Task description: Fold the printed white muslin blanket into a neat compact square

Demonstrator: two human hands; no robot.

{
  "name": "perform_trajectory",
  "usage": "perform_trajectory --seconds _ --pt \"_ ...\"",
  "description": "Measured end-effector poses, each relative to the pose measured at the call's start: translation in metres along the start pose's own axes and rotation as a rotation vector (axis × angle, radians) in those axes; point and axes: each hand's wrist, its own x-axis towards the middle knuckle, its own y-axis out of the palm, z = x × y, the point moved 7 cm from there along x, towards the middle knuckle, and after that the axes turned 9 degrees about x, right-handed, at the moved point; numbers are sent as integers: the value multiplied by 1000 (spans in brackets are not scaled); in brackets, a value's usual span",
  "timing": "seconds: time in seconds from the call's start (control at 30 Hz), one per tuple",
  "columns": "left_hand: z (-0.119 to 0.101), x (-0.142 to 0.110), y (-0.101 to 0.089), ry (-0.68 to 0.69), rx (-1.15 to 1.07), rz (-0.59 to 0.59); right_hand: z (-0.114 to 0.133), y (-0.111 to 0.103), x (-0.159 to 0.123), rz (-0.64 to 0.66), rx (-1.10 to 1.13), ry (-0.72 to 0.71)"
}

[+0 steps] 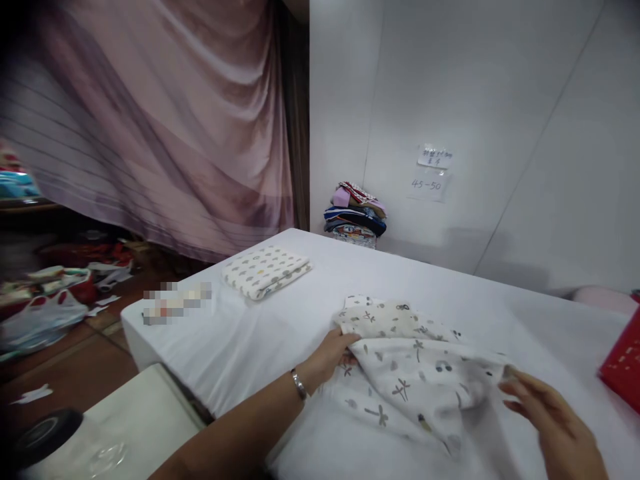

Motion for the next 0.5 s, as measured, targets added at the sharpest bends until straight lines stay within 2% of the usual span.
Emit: perform_trajectory --seconds 0.03,0.07,0.17,0.23,0.33,0.4,0.43,0.5 --pt "-4 0 2 21 -23 -15 13 27 -14 99 -254 -97" --pt "-8 -1 6 39 -37 -28 22 55 -27 206 -407 -173" --pt "-19 -7 26 102 -55 -31 35 124 -61 490 -505 -389" --pt "-27 -12 41 159 -75 19 28 154 -74 599 -518 -408" --pt "-36 -18 51 239 -49 63 7 175 -84 677 -611 -294" --pt "-38 -18 41 263 -47 25 1 178 -92 747 -685 -282" --pt "-37 -16 33 257 -72 -9 1 178 -97 789 -716 -325" --pt "-30 -11 15 208 -168 -66 10 175 -106 852 -752 -497"
